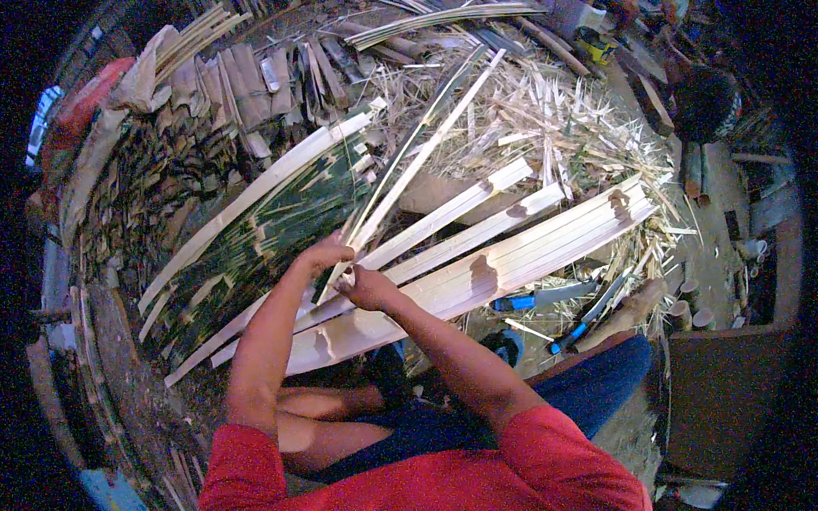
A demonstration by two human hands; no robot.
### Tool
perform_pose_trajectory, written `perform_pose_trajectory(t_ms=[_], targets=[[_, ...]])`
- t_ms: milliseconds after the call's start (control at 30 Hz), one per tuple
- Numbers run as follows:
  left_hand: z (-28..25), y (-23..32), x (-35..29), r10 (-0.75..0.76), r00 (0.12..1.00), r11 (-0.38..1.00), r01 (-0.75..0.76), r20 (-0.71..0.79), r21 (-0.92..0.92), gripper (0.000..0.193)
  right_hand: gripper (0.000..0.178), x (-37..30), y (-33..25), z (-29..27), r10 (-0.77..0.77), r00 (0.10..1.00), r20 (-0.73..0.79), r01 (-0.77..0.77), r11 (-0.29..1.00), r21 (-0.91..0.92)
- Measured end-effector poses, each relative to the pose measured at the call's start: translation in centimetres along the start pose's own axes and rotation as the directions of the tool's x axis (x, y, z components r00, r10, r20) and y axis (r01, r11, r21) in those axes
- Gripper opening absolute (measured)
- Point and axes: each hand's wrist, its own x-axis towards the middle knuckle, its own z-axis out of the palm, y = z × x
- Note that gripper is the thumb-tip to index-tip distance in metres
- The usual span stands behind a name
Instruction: The person splits a long green bamboo stalk into thin strips using a knife and a wooden mallet. They repeatedly strike the knife to drive it through the bamboo, then separate the resulting strips by hand and set them aside.
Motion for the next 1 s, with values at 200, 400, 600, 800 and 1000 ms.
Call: perform_pose_trajectory(t_ms=[200, 400, 600, 800, 1000], targets=[[-4.1, -0.6, -2.0, -0.109, 0.956, 0.946, 0.184, -0.273, 0.267, 0.085, 0.057, 1.2, 2.6, 0.4, -0.019, 0.995, -0.095, 0.050, 0.942, 0.331], [0.7, -0.9, -0.7, 0.381, 0.852, 0.802, -0.111, -0.359, 0.587, 0.066, 0.048, -0.3, 5.3, -2.0, 0.108, 0.994, -0.006, -0.090, 0.856, 0.509], [9.7, 0.4, 1.8, 0.550, 0.781, 0.822, -0.444, -0.295, 0.356, 0.066, 0.045, -3.9, 7.0, -5.2, 0.227, 0.974, -0.006, -0.167, 0.732, 0.661], [8.1, 4.2, -0.9, 0.471, 0.842, 0.860, -0.370, -0.264, 0.352, 0.071, 0.045, -6.8, 10.3, -10.5, 0.340, 0.914, -0.221, -0.004, 0.552, 0.834], [3.9, 11.1, -6.8, 0.548, 0.831, 0.821, -0.556, 0.093, 0.129, 0.042, 0.037, -7.6, 9.3, -15.0, 0.426, 0.779, -0.460, 0.511, -0.006, 0.860]])
